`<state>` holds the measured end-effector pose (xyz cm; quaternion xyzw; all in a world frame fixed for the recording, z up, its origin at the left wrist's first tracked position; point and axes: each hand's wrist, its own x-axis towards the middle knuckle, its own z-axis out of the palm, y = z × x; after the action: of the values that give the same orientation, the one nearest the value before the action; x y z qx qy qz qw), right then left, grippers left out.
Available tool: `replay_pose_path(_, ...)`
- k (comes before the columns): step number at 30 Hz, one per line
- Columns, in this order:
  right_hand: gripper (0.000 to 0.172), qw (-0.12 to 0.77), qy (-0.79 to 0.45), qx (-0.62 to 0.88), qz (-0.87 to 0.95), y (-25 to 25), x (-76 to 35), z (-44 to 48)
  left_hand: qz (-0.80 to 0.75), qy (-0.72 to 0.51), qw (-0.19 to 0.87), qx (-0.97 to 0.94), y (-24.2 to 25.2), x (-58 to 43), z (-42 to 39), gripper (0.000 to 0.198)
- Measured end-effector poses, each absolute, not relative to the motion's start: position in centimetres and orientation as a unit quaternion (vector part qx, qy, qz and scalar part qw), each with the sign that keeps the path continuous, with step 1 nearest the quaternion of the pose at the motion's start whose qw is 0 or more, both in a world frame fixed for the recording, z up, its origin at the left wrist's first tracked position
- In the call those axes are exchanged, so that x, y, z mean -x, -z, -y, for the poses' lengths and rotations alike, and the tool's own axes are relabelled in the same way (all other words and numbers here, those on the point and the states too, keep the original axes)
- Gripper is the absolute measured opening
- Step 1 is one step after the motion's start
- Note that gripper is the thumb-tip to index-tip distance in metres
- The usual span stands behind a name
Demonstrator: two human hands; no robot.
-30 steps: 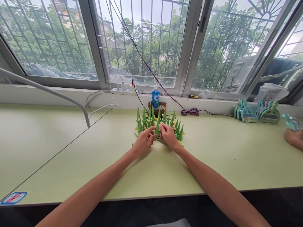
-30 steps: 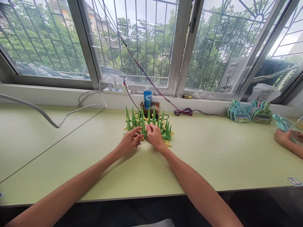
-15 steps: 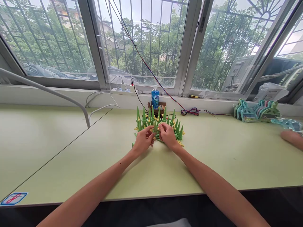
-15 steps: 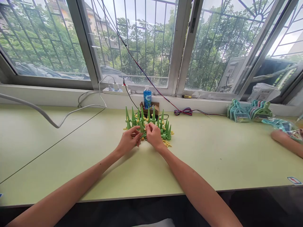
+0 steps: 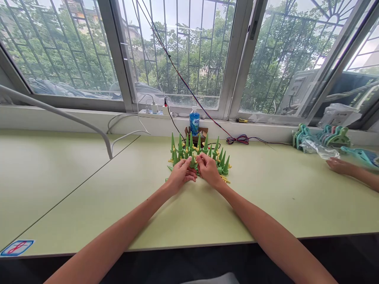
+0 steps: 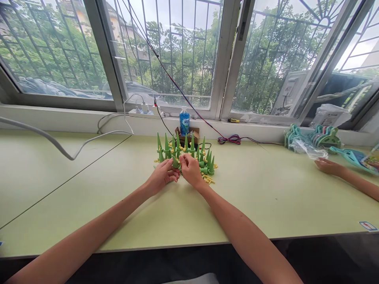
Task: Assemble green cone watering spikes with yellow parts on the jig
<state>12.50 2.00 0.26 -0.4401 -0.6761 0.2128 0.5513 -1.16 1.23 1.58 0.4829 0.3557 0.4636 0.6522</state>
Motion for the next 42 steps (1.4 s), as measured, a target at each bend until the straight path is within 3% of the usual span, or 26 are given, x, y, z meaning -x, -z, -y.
replay_pose_path(12,0.028,0.543,-0.221,0.435,0.683,-0.02,-12.58,-1.97,-0.346,-0.458,0.645,-0.504,-1.10,1.64,-1.75,0.035)
replay_pose_path(25,0.028,0.532,-0.198,0.453,0.688,-0.60,-12.69,-1.62,-0.355,-0.476,0.559,-0.579,-1.41,1.67,-1.12,0.050)
replay_pose_path(42,0.031,0.535,-0.183,0.445,0.695,-0.22,-12.89,-2.10,-0.360,-0.490,0.426,-0.670,-0.93,1.50,-1.09,0.042)
